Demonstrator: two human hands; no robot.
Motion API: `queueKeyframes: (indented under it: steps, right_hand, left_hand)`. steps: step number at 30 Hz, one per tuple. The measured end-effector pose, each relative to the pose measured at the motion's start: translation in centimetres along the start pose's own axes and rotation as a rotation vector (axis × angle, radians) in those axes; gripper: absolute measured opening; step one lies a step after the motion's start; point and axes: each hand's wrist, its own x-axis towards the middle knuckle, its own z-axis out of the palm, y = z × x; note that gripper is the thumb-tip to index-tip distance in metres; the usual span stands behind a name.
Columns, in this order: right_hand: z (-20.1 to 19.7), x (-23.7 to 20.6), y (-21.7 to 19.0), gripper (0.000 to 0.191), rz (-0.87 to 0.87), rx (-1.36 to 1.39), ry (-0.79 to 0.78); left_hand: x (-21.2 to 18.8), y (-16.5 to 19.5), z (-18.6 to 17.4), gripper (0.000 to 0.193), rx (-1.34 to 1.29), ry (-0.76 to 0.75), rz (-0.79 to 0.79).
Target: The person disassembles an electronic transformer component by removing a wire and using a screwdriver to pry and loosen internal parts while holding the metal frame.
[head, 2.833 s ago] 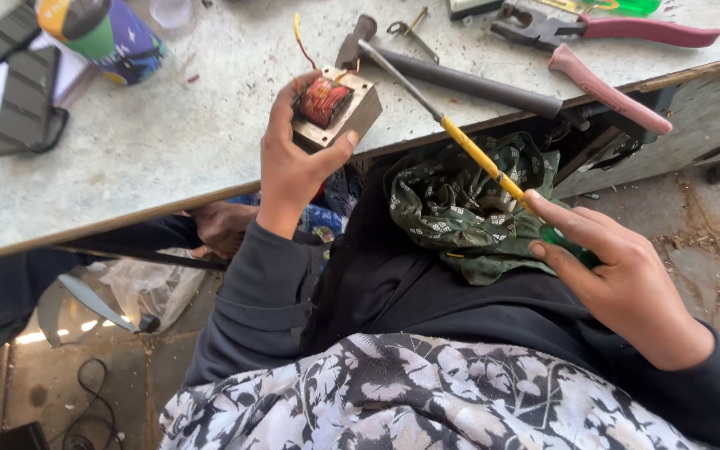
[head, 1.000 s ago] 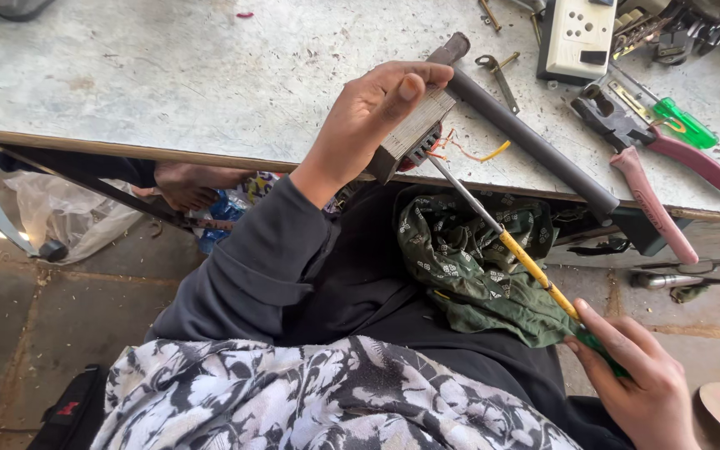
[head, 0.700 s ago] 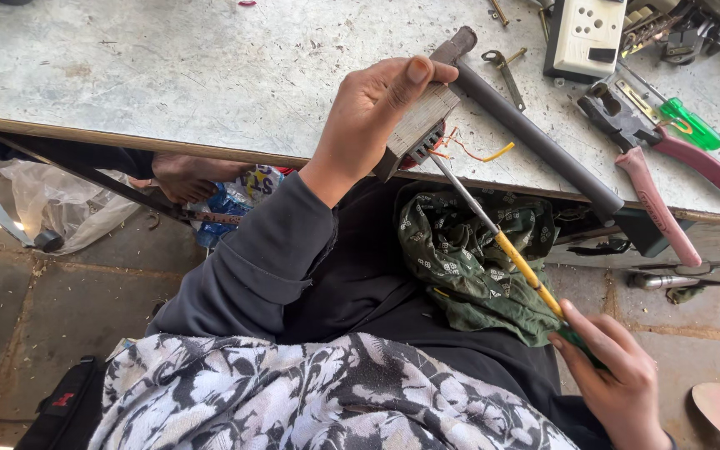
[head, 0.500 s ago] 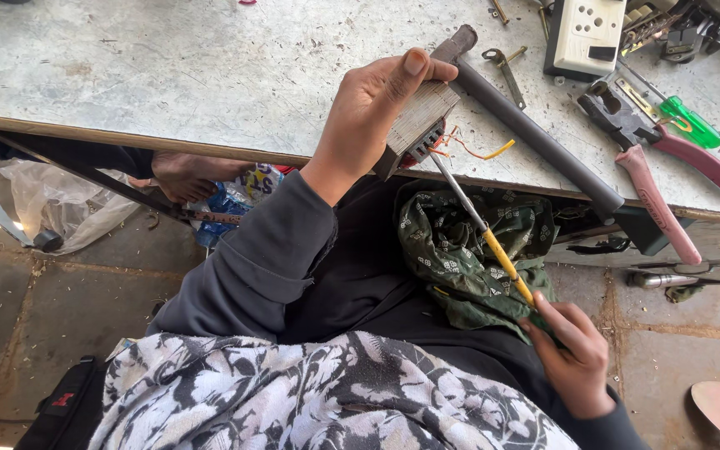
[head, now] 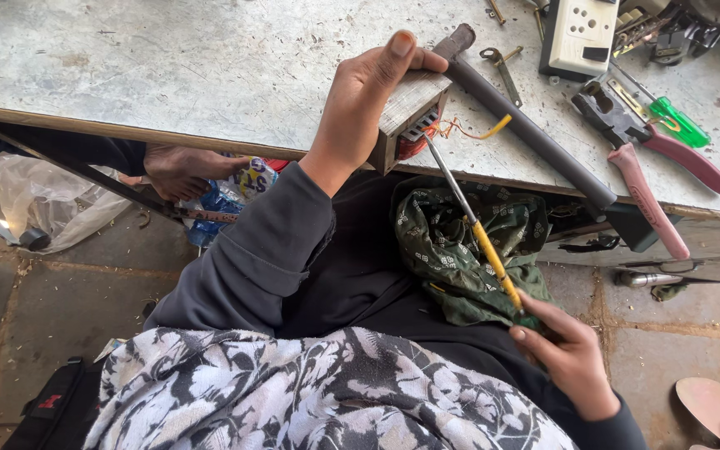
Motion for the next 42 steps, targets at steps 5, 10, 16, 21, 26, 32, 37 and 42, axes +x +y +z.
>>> queueKeyframes:
  steps: [5, 10, 16, 21, 26, 32, 37, 42]
  right_hand:
    - [-0.1, 0.3, -4.9, 0.044, -0.224, -0.628, 0.211]
    - [-0.5, 0.1, -8.1, 0.047, -0.184, -0.606, 0.160]
    - [-2.5, -0.6, -9.0, 0.058, 0.481, 0.033, -0.005]
    - [-1.6, -1.8, -11.4, 0.049, -0.097, -0.688, 0.142]
    - [-3.1, -1.2, -14.8, 0.052, -0.024, -1.158, 0.079]
    - [-5.5, -1.0, -12.2, 0.058, 0.025, -0.367, -0.082]
    - [-2.5, -0.8, -8.0, 0.058, 0.693, 0.641, -0.184]
    - [1.5, 0.2, -7.7, 0.060, 0.023, -0.367, 0.076]
  left_hand:
    - [-0.1, 0.0, 0.4, 0.084, -0.054, -0.009, -0.065]
    - [-0.5, 0.4, 0.6, 0.077, 0.012, 0.007, -0.024]
    - [-0.4, 1.0, 0.6, 0.064, 0.107, 0.012, 0.032]
    - [-0.7, 1.2, 0.8, 0.058, 0.151, 0.029, -0.018]
    - [-0.7, 1.6, 1.0, 0.058, 0.239, 0.072, 0.098]
    - [-0.6, 1.7, 0.8, 0.060, 0.301, 0.094, -0.068]
    - [-0.4, 1.3, 0.8, 0.068, 0.254, 0.149, 0.089]
    - [-0.2, 1.4, 0.8, 0.074, 0.132, 0.137, -0.030]
